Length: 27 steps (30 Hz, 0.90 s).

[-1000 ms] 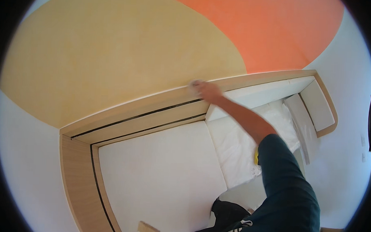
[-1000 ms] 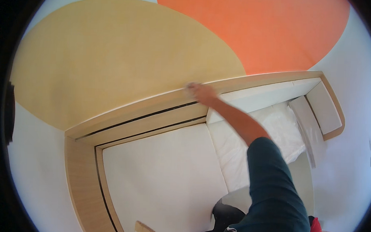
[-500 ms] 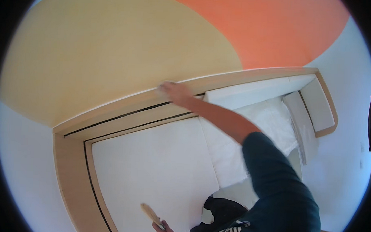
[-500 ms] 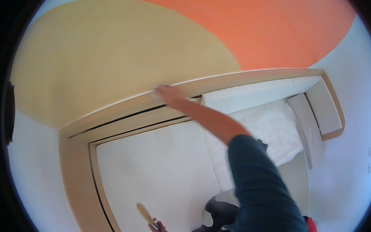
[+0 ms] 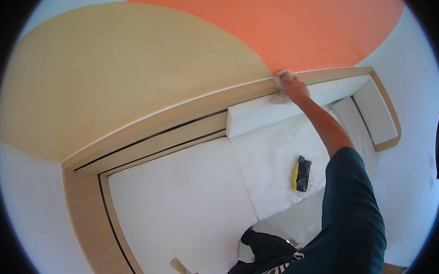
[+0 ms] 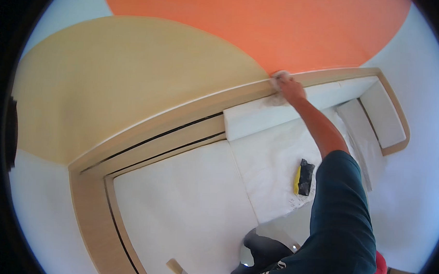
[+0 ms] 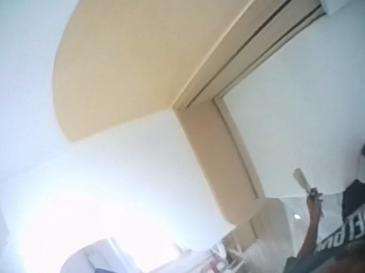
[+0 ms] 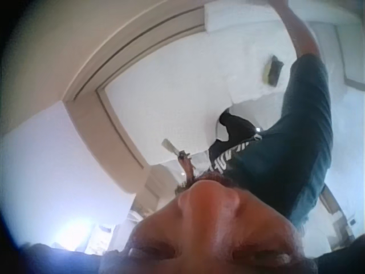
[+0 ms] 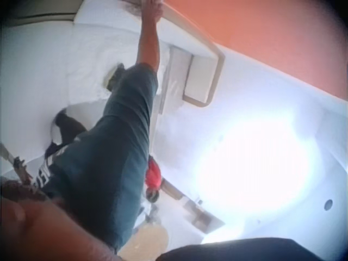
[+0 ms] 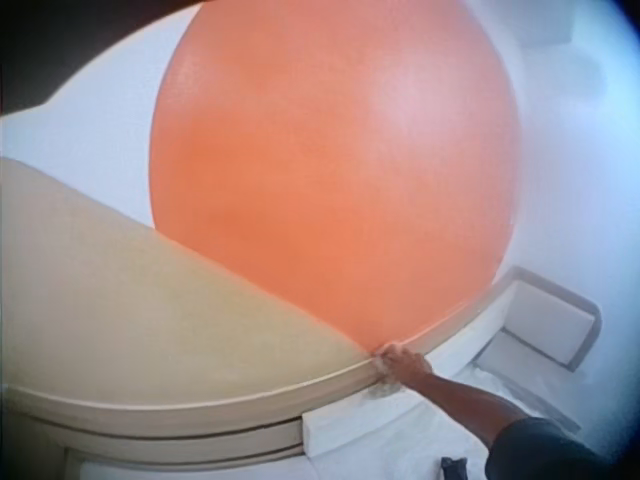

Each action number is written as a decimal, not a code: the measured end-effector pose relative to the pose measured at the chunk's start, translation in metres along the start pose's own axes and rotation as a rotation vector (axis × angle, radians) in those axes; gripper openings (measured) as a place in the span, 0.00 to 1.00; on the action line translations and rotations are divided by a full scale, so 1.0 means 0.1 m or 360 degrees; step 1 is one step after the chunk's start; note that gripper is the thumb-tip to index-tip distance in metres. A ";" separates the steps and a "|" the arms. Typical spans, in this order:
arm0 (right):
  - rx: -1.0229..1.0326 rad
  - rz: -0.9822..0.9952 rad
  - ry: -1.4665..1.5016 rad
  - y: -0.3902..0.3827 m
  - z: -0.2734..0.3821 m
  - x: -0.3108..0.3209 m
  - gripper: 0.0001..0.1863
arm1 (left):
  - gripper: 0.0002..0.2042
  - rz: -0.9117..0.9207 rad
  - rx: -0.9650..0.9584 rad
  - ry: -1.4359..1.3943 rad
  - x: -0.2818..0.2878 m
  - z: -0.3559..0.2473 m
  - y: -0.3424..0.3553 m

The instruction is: The person picks up a paintbrush and a cloth, then applies a clear finish to a light-colored wooden furniture panel using the brush while wiping the edges with the cloth.

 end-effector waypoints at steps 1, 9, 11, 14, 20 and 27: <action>-0.0008 0.0002 0.0112 0.03 0.02 0.01 0.22 | 0.18 -0.0084 0.0032 -0.0175 -0.01 -0.04 -0.13; 0.0460 -0.0269 0.0638 0.18 2.53 0.78 0.35 | 0.19 -0.0174 0.0051 -0.0289 -0.50 -0.59 0.15; 0.0477 -0.0254 0.0989 0.19 3.28 1.08 0.29 | 0.18 -0.0093 -0.0279 -0.0131 -0.82 -1.03 0.32; 0.0436 -0.0242 0.1013 0.14 3.01 1.03 0.25 | 0.11 0.0171 -0.0428 -0.0118 -1.59 -1.63 0.51; 0.0582 -0.0208 0.0772 0.12 1.73 0.76 0.25 | 0.15 0.0196 -0.0562 0.0168 -1.02 -1.37 0.44; -0.0294 -0.0160 0.0616 0.03 0.58 0.26 0.16 | 0.16 -0.0098 -0.0121 0.0035 0.23 0.03 -0.35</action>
Point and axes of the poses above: each hand's wrist, its own y-axis towards the middle knuckle, its own x-axis out of the back of the hand, z = x × y, the point moved 1 cm from there along y, towards the middle knuckle, and after that the axes turned 5 degrees about -y, right-handed, at the moved point
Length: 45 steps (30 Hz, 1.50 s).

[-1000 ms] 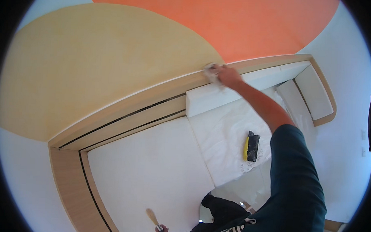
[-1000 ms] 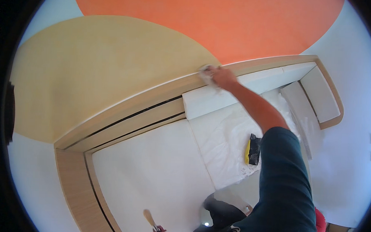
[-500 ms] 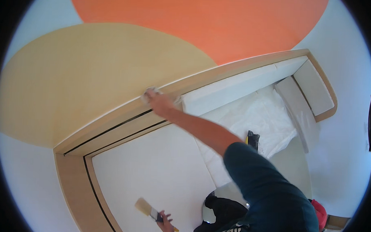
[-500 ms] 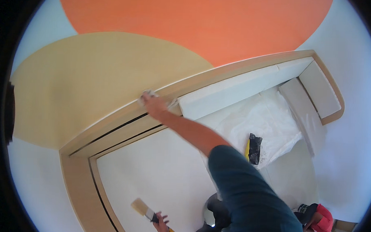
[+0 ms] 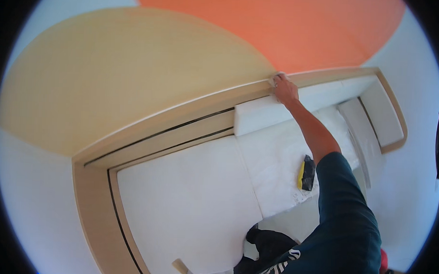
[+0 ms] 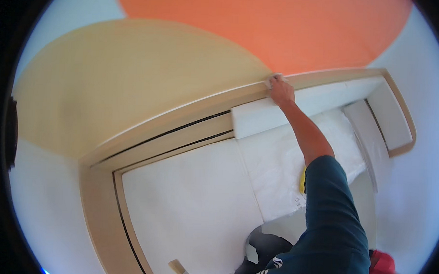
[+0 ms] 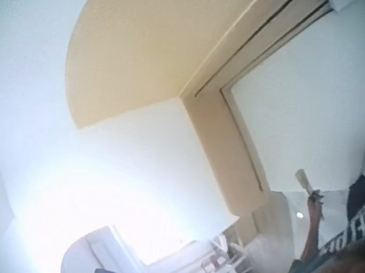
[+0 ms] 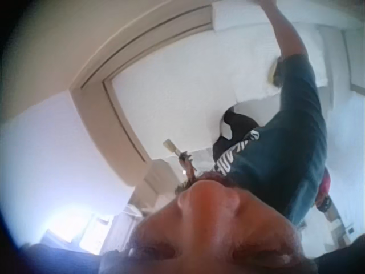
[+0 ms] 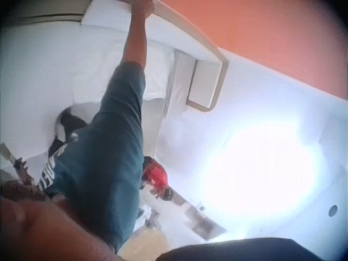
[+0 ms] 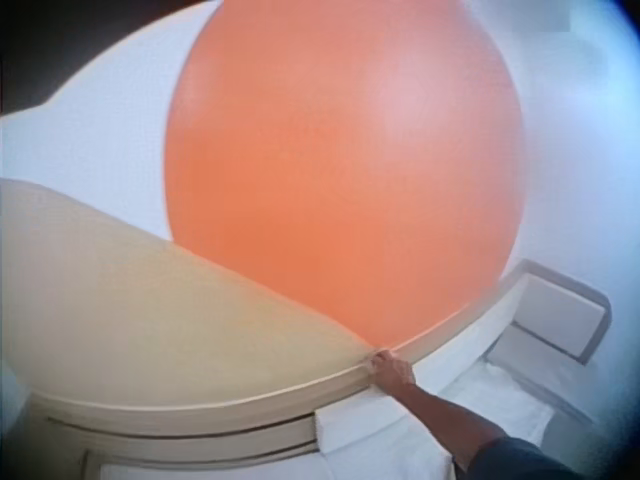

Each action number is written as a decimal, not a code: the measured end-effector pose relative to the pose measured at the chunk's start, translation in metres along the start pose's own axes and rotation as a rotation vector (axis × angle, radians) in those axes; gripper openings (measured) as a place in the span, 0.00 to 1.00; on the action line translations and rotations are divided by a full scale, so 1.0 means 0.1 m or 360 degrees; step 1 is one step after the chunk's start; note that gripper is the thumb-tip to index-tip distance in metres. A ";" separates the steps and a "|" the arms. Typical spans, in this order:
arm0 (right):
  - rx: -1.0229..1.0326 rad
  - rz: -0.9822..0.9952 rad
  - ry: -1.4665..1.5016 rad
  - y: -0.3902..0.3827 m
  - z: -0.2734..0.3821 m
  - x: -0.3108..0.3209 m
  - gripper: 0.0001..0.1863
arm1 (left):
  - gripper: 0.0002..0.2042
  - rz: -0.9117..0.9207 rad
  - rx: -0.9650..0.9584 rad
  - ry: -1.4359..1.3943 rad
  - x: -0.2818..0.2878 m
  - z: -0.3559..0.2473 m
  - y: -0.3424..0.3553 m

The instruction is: The person picks up a paintbrush and a cloth, then applies a clear finish to a light-colored wooden furniture panel using the brush while wiping the edges with the cloth.

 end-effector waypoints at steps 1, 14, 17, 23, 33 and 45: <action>-0.0141 -0.0065 -0.0041 0.01 -0.03 -0.16 0.15 | 0.16 -0.0040 0.0010 -0.0087 -0.01 0.10 -0.09; 0.1076 0.0303 0.0234 -0.55 3.66 0.14 0.22 | 0.15 0.0080 -0.0367 -0.0158 -0.70 -1.00 0.08; 0.0910 0.0121 0.0135 -0.41 2.68 -0.05 0.24 | 0.15 0.0053 -0.0398 -0.0123 -0.39 -0.17 0.22; 0.0351 -0.0002 -0.0166 -0.28 1.09 0.07 0.24 | 0.15 -0.0172 -0.0158 -0.0181 -0.23 0.89 -0.07; 0.0402 0.0073 0.0387 -0.74 4.00 -0.02 0.36 | 0.13 -0.0226 -0.0003 -0.0483 -0.62 0.46 0.31; 0.0228 0.0251 -0.0105 0.04 0.32 0.23 0.20 | 0.16 0.0012 0.0278 -0.0204 -0.54 -0.43 -0.29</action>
Point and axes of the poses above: each hand's wrist, its own y-axis towards the middle knuckle, its own x-axis out of the back of the hand, z = x × y, the point moved 1 cm from there along y, towards the middle knuckle, and after that the axes turned 5 degrees about -y, right-handed, at the moved point
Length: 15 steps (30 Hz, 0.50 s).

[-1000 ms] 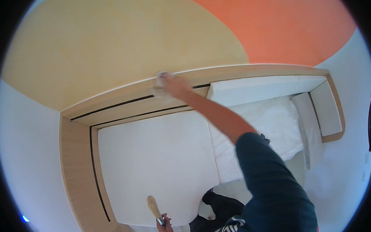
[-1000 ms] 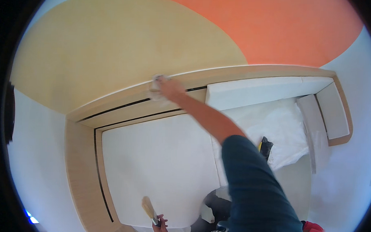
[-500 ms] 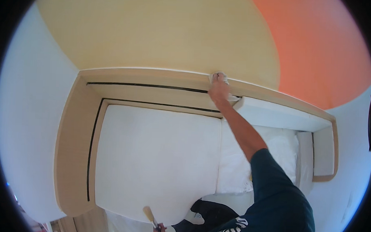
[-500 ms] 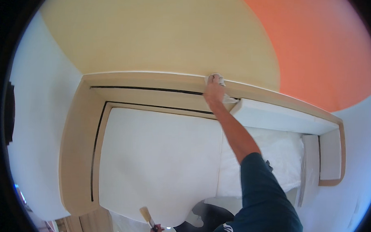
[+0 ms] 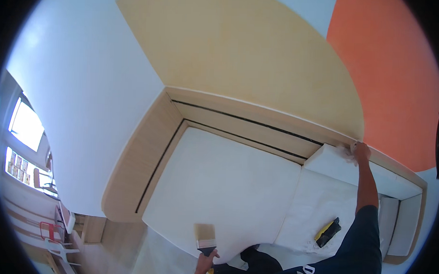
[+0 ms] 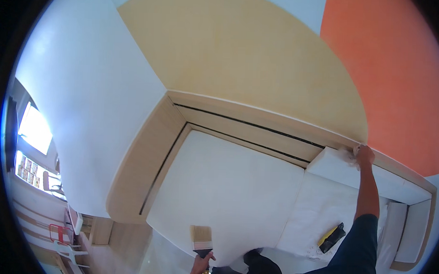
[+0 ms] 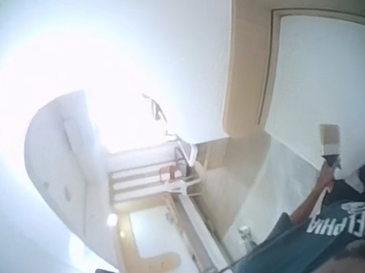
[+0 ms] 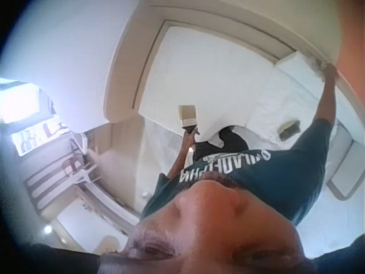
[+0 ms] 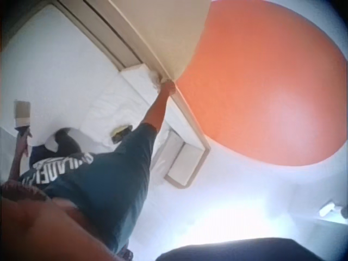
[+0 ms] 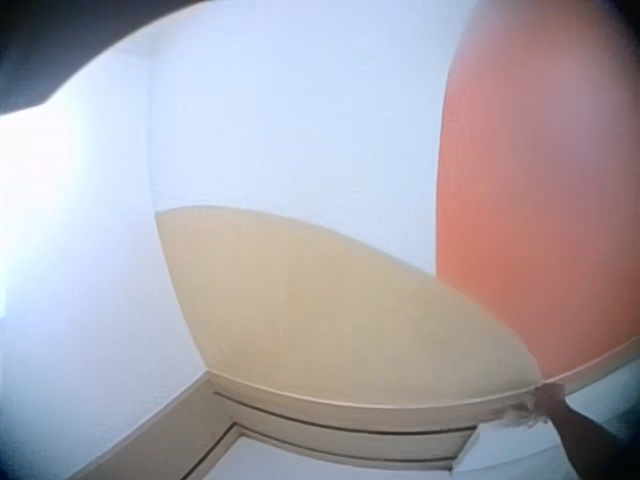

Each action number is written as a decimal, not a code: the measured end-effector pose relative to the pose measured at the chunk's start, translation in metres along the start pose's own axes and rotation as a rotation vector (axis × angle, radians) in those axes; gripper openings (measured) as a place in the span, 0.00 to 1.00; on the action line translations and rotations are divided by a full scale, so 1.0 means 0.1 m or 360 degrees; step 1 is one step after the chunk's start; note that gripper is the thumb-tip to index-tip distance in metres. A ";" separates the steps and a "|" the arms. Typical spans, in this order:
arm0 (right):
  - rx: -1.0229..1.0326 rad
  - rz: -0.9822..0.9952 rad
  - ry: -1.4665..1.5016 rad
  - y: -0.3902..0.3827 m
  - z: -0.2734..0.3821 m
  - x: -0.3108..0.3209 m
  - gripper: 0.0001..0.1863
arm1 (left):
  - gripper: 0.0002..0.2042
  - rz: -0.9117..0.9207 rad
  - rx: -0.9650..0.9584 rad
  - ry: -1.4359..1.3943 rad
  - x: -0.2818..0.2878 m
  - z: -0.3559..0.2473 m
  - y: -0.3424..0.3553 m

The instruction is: The person picks up a paintbrush and a cloth, then applies a clear finish to a light-colored wooden furniture panel using the brush while wiping the edges with the cloth.

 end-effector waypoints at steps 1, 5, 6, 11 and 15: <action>-0.0051 0.0008 0.0128 -0.11 -0.07 0.12 0.19 | 0.14 -0.0001 -0.0002 -0.0067 0.01 -0.07 -0.11; -0.0218 0.0023 0.1062 -1.06 -0.38 0.06 0.24 | 0.10 0.0343 -0.0122 -0.0619 -0.20 -0.40 -0.33; -0.0200 -0.0057 0.1110 -1.59 -0.27 0.03 0.28 | 0.13 0.0469 -0.0144 -0.0775 -0.23 -0.44 -0.39; -0.0753 0.0856 0.2542 -4.04 0.38 -0.08 0.24 | 0.28 0.1127 -0.0059 -0.0791 -0.54 -0.82 -0.55; -0.1067 0.1491 0.3607 -5.25 0.92 0.03 0.19 | 0.31 0.1277 -0.0091 -0.0710 -1.08 -1.08 -0.83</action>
Point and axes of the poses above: each hand's wrist, its own y-axis towards the middle knuckle, its own x-axis out of the back of the hand, z = x × y, the point moved 1 cm from there along y, towards the middle knuckle, and after that the axes turned 5 degrees about -y, right-handed, at the moved point
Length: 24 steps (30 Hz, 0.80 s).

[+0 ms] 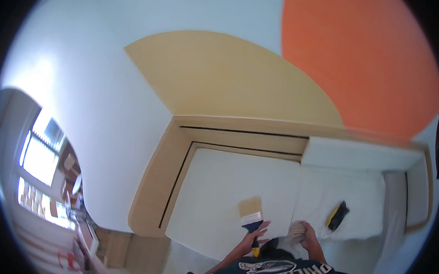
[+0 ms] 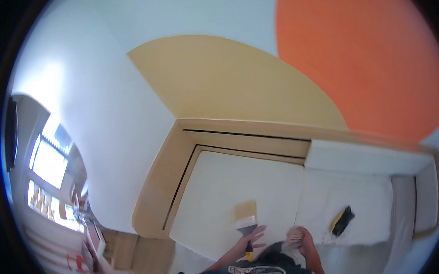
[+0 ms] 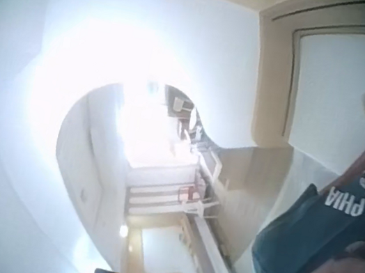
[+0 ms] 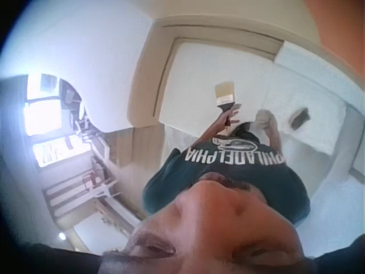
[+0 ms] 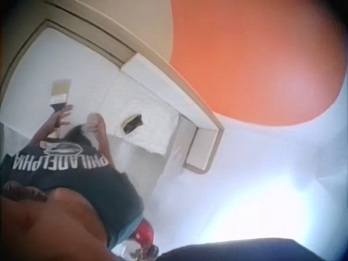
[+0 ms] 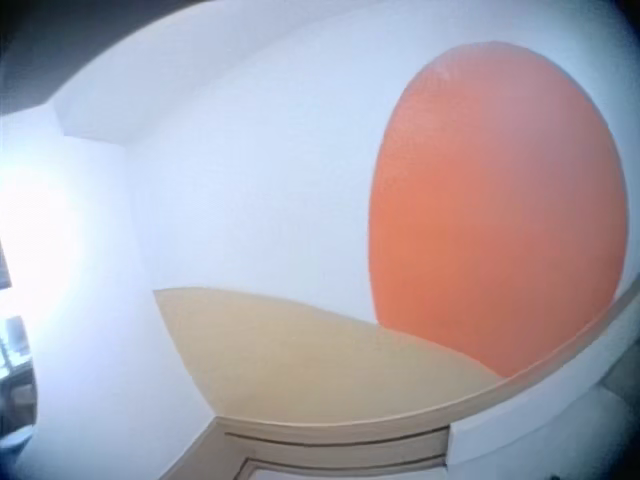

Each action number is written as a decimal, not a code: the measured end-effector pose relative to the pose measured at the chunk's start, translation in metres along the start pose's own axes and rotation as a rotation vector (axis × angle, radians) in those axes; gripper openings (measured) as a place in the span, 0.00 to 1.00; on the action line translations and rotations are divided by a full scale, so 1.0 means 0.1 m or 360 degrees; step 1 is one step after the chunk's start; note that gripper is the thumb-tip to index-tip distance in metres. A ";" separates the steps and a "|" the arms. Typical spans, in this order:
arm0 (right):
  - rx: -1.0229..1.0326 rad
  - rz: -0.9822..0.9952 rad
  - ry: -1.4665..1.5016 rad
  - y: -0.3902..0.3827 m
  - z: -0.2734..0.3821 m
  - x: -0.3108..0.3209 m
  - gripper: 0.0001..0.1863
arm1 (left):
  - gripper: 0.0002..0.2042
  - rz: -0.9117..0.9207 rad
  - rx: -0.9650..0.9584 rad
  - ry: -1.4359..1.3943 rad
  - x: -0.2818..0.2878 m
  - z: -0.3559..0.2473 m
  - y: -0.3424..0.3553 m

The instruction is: The person picks up a paintbrush and a cloth, then applies a clear finish to a light-colored wooden furniture panel using the brush while wiping the edges with the cloth.

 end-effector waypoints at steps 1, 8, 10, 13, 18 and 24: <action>-0.0135 0.0121 0.0004 -0.18 -0.17 -0.28 0.19 | 0.32 -0.0021 0.0032 0.0138 -0.05 0.06 0.01; 0.0283 0.0580 -0.1350 -0.70 -0.23 -1.27 0.28 | 0.26 -0.0128 -0.0047 0.0205 0.10 0.21 -0.17; 0.0464 0.0421 -0.1649 -0.71 -0.27 -1.24 0.30 | 0.20 -0.0304 -0.0226 0.0204 0.11 0.12 -0.33; 0.0434 0.0236 -0.1781 -0.79 -0.51 -1.11 0.31 | 0.21 -0.0288 -0.0309 0.0300 0.32 -0.03 -0.71; 0.0136 0.0466 -0.1907 -0.99 -0.74 -1.40 0.24 | 0.19 -0.0191 -0.0295 -0.0048 0.78 -0.32 -1.22; 0.0350 -0.0011 -0.1172 -0.82 -1.31 -1.64 0.21 | 0.25 0.0083 -0.0284 -0.0047 0.92 -0.57 -1.46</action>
Point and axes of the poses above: each hand's wrist, its own y-axis towards the middle knuckle, its own x-axis out of the back of the hand, z = x × y, the point moved 1 cm from there along y, towards the middle knuckle, and after that the axes turned 5 degrees about -y, right-handed, at the moved point
